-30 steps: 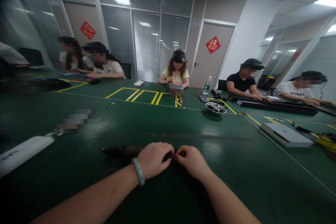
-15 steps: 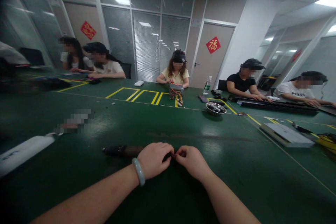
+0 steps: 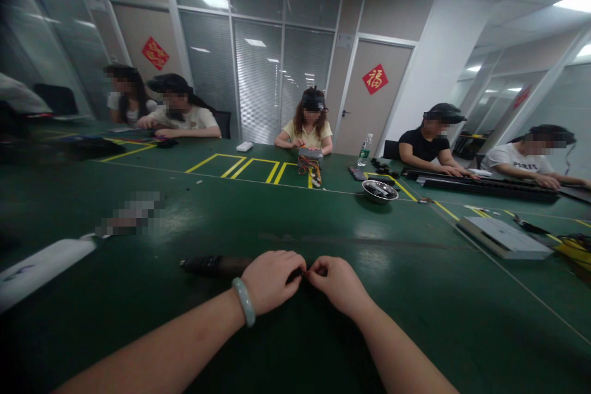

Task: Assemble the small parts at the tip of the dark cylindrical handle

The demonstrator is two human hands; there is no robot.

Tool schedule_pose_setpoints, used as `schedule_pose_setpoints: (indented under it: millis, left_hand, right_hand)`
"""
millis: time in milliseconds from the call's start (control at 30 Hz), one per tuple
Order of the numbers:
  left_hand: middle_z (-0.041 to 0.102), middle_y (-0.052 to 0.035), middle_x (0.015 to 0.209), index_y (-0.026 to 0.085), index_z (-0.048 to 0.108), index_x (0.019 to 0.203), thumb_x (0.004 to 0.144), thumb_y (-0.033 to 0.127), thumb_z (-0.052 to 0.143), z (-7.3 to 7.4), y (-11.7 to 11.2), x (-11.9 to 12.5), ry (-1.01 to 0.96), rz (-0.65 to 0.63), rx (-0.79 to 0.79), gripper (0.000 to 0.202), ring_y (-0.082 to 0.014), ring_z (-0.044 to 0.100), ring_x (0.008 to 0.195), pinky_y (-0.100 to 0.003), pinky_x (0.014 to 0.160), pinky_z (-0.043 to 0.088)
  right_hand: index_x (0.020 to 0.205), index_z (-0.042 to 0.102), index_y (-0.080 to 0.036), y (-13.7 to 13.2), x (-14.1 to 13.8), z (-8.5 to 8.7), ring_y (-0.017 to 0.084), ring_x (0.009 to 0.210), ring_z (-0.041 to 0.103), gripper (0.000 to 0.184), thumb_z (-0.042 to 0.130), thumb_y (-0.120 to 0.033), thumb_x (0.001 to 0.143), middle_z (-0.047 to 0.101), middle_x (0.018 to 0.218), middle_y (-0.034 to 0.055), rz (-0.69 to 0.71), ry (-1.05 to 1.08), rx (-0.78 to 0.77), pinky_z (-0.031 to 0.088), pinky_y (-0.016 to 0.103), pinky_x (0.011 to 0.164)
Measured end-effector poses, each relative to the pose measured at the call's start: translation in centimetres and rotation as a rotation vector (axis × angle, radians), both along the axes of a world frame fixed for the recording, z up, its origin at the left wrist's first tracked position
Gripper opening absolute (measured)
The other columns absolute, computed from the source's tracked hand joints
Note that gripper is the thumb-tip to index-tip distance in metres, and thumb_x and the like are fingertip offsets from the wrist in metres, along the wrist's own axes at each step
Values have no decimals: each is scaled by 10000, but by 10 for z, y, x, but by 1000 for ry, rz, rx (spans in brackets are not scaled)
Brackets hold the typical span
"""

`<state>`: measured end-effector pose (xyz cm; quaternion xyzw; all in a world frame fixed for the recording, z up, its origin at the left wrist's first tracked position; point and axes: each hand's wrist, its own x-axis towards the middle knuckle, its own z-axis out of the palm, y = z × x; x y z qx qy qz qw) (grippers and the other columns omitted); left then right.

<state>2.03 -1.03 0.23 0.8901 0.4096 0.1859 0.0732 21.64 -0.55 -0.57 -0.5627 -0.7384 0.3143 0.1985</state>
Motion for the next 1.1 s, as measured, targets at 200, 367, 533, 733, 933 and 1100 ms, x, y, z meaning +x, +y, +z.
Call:
schedule_pose_setpoints:
  millis: [200,367,533,733,933,1100]
  left_hand:
    - [619,-5,922,224,568,932,865,267,509,-3,2,0,-4,5,-7,100,-183,573,852,-329,745,434]
    - [619,2,929,232,559,954,853,269,533,-5,2,1,9,17,6,111,-183,575,866,-337,769,431]
    - [618,8,924,237,552,941,840,261,541,-5,2,1,11,23,10,104,-183,573,856,-334,746,434]
    - [618,5,930,237,556,947,846,262,528,-6,4,0,16,5,5,107,-183,572,864,-331,757,434]
    - [618,-9,936,232,563,953,848,270,522,-5,4,0,38,0,8,118,-191,571,867,-329,757,435]
    - [619,-6,933,234,552,968,845,263,520,-4,6,1,54,8,31,130,-187,575,858,-327,751,442]
  right_hand:
    - [793,671,-176,0,0,-1,127,633,572,203,566,-349,810,679,728,10,0,-4,12,359,213,553]
    - [781,669,-169,0,-1,0,123,613,560,199,573,-342,801,670,704,9,0,-6,26,352,213,547]
    - [783,675,-170,0,-1,1,129,627,568,210,574,-354,803,675,719,14,-4,-12,23,352,215,549]
    - [785,674,-179,0,0,0,125,621,562,215,580,-372,804,675,713,5,-11,-9,19,354,211,545]
    - [775,676,-177,1,0,-4,125,610,555,236,580,-391,804,671,700,9,-15,-9,21,347,211,534]
    - [785,681,-174,2,1,-8,125,613,562,246,577,-396,804,674,705,13,-23,3,36,351,210,536]
